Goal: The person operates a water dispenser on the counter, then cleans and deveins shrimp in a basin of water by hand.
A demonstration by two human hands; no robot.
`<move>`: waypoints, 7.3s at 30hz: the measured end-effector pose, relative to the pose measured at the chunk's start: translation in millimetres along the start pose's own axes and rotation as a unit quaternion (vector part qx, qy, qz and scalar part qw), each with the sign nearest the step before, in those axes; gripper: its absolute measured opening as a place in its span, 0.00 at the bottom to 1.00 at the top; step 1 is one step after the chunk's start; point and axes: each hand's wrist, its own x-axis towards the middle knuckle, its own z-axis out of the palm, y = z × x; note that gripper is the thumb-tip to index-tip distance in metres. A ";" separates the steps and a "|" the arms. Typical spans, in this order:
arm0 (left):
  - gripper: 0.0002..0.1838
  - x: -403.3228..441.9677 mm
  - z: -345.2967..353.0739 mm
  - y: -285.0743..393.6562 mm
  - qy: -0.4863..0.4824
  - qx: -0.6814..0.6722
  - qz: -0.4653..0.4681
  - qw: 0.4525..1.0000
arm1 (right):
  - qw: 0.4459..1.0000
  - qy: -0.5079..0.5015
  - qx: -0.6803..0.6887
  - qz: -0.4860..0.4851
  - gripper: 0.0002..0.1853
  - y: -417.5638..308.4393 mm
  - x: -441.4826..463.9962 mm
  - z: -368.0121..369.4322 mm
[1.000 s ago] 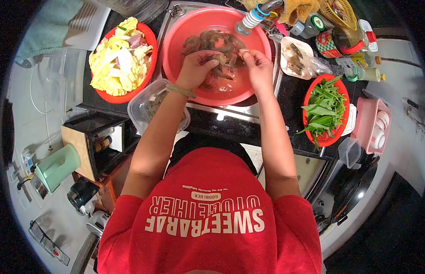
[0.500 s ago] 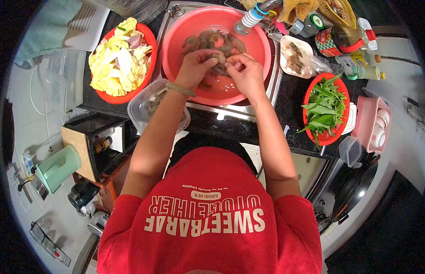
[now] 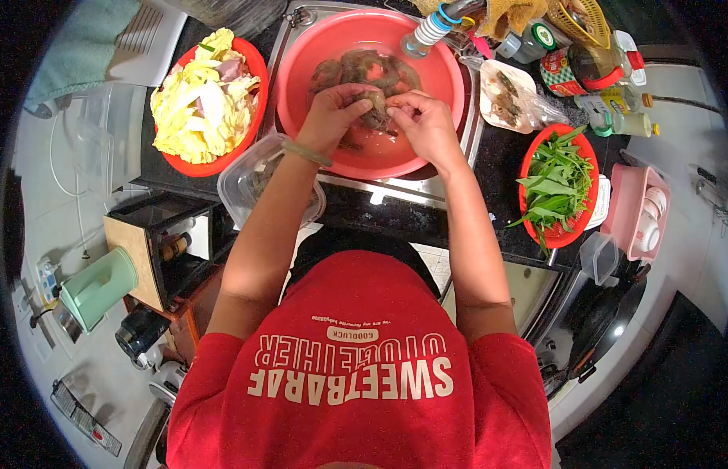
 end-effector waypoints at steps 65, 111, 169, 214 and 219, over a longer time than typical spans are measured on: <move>0.10 -10.4 -13.8 16.0 -0.014 -0.122 0.070 0.990 | 0.902 -0.083 -0.375 0.197 0.23 138.1 32.2 62.9; 0.17 -114.9 -29.3 68.8 0.124 -0.003 -0.075 0.989 | 0.986 -0.135 0.098 0.017 0.11 -88.7 -6.3 74.8; 0.11 22.5 0.7 2.4 -0.079 0.502 0.216 0.834 | 0.986 0.037 -0.131 -0.101 0.14 17.2 -8.5 11.2; 0.12 28.0 10.1 -28.9 0.060 0.031 0.028 0.997 | 0.839 0.104 0.487 0.221 0.11 39.5 -0.2 27.0; 0.12 23.6 10.0 -15.7 0.056 0.075 0.032 0.995 | 0.933 0.030 0.332 0.138 0.09 16.9 3.8 14.5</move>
